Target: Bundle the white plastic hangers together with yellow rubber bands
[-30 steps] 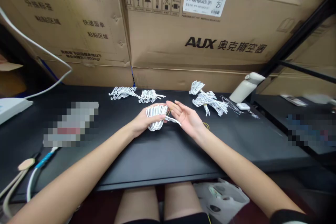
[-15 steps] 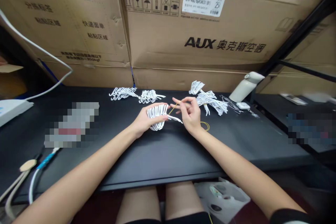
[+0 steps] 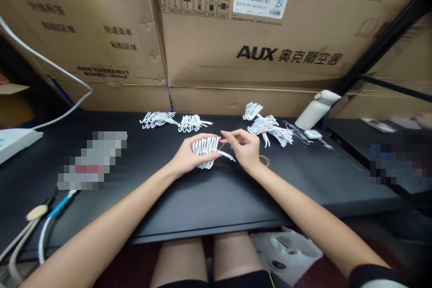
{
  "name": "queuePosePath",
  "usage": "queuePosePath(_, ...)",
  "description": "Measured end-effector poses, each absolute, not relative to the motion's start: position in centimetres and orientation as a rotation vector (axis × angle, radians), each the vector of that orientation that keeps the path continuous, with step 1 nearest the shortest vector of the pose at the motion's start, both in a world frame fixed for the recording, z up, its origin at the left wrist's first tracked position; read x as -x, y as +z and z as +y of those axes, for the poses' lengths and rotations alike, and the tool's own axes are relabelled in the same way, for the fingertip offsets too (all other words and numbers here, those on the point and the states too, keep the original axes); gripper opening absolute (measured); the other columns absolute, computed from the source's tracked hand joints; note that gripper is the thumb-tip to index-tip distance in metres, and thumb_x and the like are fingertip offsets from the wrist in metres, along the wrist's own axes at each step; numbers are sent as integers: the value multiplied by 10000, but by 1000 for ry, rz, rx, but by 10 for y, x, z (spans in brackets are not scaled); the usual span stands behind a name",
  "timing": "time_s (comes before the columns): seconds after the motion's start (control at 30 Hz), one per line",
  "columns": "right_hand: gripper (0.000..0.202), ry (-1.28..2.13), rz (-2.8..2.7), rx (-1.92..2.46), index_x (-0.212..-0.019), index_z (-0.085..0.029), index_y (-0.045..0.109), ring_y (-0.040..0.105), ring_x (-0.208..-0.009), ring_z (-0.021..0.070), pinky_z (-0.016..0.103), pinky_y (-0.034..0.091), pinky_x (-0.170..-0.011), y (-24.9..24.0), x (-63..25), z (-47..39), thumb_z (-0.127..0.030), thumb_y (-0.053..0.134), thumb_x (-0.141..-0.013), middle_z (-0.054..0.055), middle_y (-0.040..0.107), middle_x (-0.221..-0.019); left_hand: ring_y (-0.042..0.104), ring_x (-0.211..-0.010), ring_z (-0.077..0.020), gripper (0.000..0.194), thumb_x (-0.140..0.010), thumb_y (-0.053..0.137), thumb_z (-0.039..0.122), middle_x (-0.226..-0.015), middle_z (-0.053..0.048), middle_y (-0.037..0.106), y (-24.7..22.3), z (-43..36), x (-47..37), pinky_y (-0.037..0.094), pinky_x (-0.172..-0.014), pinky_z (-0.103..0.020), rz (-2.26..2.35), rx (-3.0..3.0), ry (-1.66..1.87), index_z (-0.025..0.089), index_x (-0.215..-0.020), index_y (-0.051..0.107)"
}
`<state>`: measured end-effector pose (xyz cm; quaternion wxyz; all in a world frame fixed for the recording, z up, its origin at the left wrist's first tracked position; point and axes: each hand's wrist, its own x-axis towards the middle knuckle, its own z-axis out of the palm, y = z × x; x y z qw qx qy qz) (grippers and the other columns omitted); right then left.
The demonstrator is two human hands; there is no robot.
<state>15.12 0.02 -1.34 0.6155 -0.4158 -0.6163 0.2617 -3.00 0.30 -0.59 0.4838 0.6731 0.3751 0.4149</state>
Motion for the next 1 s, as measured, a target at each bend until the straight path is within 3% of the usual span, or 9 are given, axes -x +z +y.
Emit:
queuePosePath(0.1, 368, 939, -1257, 940, -800, -156, 705, 727, -756, 223, 277, 562, -557, -8, -150, 1, -511, 609, -798, 104, 741, -938, 624, -1038, -244, 527, -662, 777, 360, -1131, -82, 676, -5, 1, 29, 464, -938, -355, 921, -1857, 1067, 166, -1128, 624)
queuePosePath(0.2, 364, 1115, -1224, 886, -937, -168, 715, 701, -925, 244, 348, 572, -773, -4, -151, 1, -460, 713, -720, 107, 710, -1075, 566, -1167, -252, 547, -702, 741, 360, -1234, -97, 628, -9, 0, 27, 414, -1005, -360, 900, -1974, 1124, 176, -1186, 566)
queuePosePath(0.33, 575, 1229, -1394, 773, -1156, -213, 651, 528, -1238, 263, 421, 428, -1059, -2, -152, -4, -337, 816, -618, 97, 570, -1324, 510, -1245, -276, 637, -711, 725, 345, -1334, -141, 554, -19, 0, 25, 403, -1007, -402, 986, -2001, 1135, 201, -1254, 424)
queuePosePath(0.4, 674, 1164, -1561, 716, -1236, -235, 598, 425, -1328, 258, 424, 358, -1118, -2, -152, -7, -305, 827, -605, 86, 460, -1428, 572, -1168, -283, 690, -691, 739, 337, -1315, -158, 565, -24, 2, 25, 436, -962, -411, 1005, -1963, 1102, 203, -1265, 380)
queuePosePath(0.53, 683, 880, -1916, 678, -1320, -222, 516, 344, -1378, 260, 437, 347, -1119, 1, -151, -10, -307, 772, -692, 110, 377, -1481, 671, -922, -249, 631, -675, 751, 331, -1079, -107, 675, -30, 5, 24, 510, -820, -366, 910, -1859, 1041, 176, -1199, 435)
queuePosePath(0.73, 596, 488, -2167, 598, -1290, -175, 518, 485, -1272, 255, 435, 395, -1078, 5, -146, -8, -291, 727, -745, 164, 497, -1375, 622, -880, -222, 533, -665, 746, 295, -998, -69, 646, -28, 7, 22, 498, -771, -308, 917, -1891, 1013, 144, -1123, 518)
queuePosePath(0.87, 587, 462, -2151, 668, -1267, -181, 542, 525, -1221, 257, 426, 425, -1050, 1, -150, -6, -333, 735, -735, 147, 549, -1314, 590, -774, -179, 493, -634, 747, 254, -909, -32, 627, -29, 9, 25, 478, -691, -272, 913, -1946, 939, 146, -1065, 534)
queuePosePath(1.0, 652, 674, -2016, 809, -1247, -194, 566, 563, -1170, 255, 419, 442, -1033, -5, -157, -4, -383, 787, -663, 113, 592, -1252, 543, -689, -137, 410, -636, 745, 295, -799, 21, 592, -26, 6, 28, 447, -637, -242, 945, -2005, 855, 162, -971, 550)
